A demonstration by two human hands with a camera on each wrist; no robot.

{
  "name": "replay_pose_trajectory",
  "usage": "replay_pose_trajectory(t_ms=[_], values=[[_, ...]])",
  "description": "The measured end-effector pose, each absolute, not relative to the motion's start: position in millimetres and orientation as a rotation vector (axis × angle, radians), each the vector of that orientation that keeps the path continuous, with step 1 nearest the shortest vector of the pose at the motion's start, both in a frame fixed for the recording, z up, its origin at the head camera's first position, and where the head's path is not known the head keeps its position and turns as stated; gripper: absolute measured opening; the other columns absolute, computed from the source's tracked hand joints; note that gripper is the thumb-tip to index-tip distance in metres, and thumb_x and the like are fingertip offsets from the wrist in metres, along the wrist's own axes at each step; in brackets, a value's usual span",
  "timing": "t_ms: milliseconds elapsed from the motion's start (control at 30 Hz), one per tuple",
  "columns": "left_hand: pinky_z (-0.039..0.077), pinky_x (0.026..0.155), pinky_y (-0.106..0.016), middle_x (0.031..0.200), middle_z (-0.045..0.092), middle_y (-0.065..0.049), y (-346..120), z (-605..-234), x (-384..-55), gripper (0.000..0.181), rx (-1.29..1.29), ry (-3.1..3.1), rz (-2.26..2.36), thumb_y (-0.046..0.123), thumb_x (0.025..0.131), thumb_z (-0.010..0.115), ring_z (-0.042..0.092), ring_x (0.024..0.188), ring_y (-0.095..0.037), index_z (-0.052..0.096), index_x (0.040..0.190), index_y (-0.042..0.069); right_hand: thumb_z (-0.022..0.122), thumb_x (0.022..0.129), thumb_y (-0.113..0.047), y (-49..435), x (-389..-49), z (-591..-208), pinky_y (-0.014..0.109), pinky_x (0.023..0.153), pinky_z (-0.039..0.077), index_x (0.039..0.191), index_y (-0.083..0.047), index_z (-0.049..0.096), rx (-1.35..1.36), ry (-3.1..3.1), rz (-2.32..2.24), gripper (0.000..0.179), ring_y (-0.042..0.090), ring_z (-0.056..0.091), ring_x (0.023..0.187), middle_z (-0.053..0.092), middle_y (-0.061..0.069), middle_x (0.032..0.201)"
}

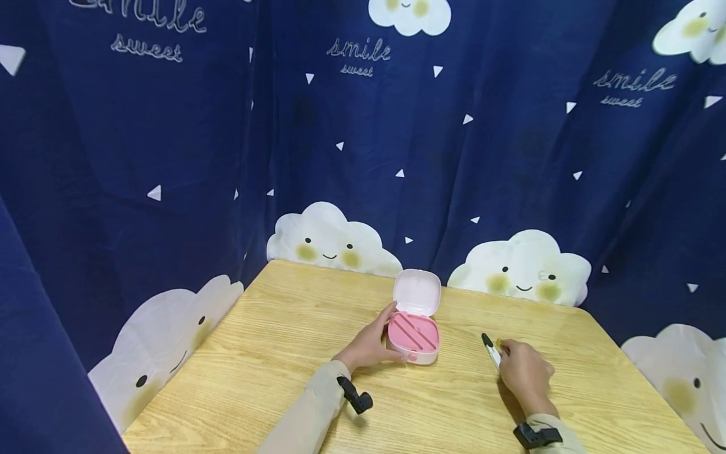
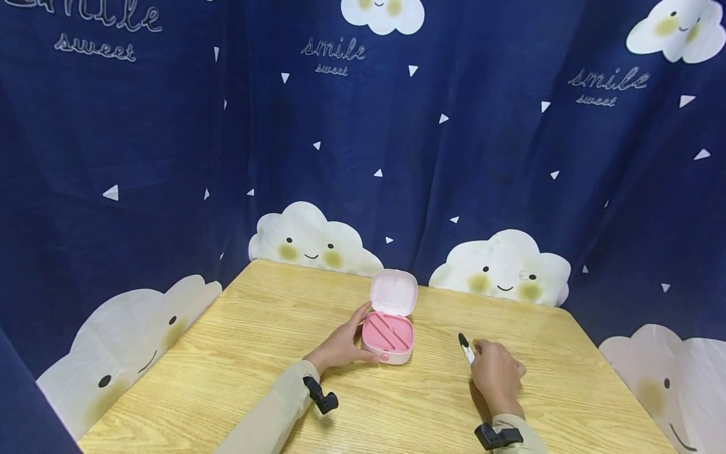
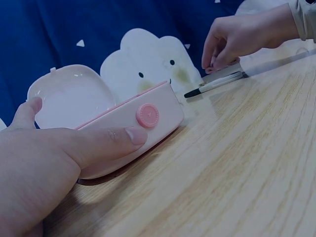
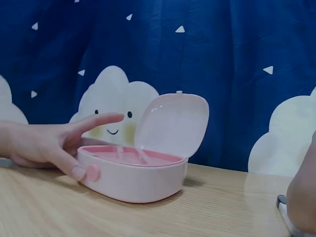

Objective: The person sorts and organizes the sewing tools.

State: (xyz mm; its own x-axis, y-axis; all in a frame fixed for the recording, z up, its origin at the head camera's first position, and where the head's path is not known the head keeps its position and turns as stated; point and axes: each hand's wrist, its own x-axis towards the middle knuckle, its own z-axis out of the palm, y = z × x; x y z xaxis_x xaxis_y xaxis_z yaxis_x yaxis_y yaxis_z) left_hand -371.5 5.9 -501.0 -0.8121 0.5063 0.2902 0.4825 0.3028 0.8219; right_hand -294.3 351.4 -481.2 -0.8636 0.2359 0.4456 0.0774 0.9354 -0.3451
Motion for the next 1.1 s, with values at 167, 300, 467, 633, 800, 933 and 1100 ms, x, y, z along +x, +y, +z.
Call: replay_pose_trajectory(t_ms=[167,300,467,633,800,933,1100], values=[[0.026,0.121,-0.05,0.163,0.038,-0.003,6.3,-501.9,-372.4,0.126,0.953,2.517,1.57,0.038,0.073,0.096,0.036,0.148,-0.02,0.013,0.168,0.027,0.065,0.094,-0.007,343.5,-295.1,-478.2,0.07,0.07,0.041,0.112,-0.003,0.077,-0.172,-2.583,0.433,0.021,0.05,0.066,0.092,0.072,0.025,0.104],[0.026,0.121,-0.048,0.163,0.038,0.0,6.6,-504.1,-374.6,0.127,0.94,2.518,1.565,0.039,0.072,0.097,0.036,0.148,-0.018,0.013,0.168,0.029,0.065,0.096,-0.009,336.0,-295.8,-474.4,0.069,0.072,0.041,0.114,-0.003,0.076,-0.139,-2.591,0.437,0.022,0.049,0.066,0.093,0.072,0.024,0.106],[0.027,0.121,-0.046,0.162,0.039,0.001,7.4,-506.7,-377.4,0.128,0.946,2.524,1.56,0.039,0.072,0.097,0.037,0.147,-0.016,0.013,0.168,0.029,0.064,0.098,-0.007,325.6,-298.8,-471.1,0.069,0.076,0.04,0.111,-0.005,0.078,-0.084,-2.576,0.444,0.02,0.045,0.068,0.093,0.074,0.021,0.104],[0.028,0.121,-0.046,0.161,0.042,-0.002,7.6,-505.4,-376.2,0.127,0.954,2.538,1.55,0.039,0.073,0.097,0.039,0.146,-0.018,0.013,0.168,0.027,0.067,0.097,-0.007,314.4,-303.1,-468.9,0.066,0.076,0.042,0.111,-0.005,0.079,-0.039,-2.542,0.45,0.018,0.042,0.069,0.094,0.074,0.019,0.105],[0.028,0.121,-0.047,0.161,0.041,-0.001,7.5,-504.3,-375.5,0.127,0.952,2.526,1.567,0.039,0.073,0.097,0.038,0.146,-0.019,0.014,0.168,0.028,0.07,0.095,-0.006,299.8,-310.0,-465.2,0.062,0.072,0.045,0.11,-0.005,0.08,0.016,-2.5,0.457,0.018,0.04,0.07,0.092,0.075,0.016,0.102],[0.029,0.121,-0.046,0.161,0.041,-0.001,7.6,-505.3,-376.8,0.127,0.958,2.519,1.57,0.039,0.073,0.097,0.038,0.146,-0.018,0.013,0.168,0.029,0.072,0.093,-0.005,286.2,-314.9,-461.8,0.059,0.07,0.046,0.105,-0.005,0.08,0.065,-2.472,0.471,0.015,0.038,0.071,0.091,0.076,0.013,0.099],[0.029,0.12,-0.046,0.161,0.042,-0.002,7.9,-506.1,-376.9,0.128,0.973,2.527,1.563,0.039,0.072,0.097,0.038,0.146,-0.019,0.012,0.168,0.027,0.072,0.093,-0.005,270.2,-321.3,-458.1,0.057,0.071,0.049,0.104,-0.005,0.08,0.138,-2.47,0.498,0.014,0.034,0.073,0.09,0.077,0.011,0.096]])
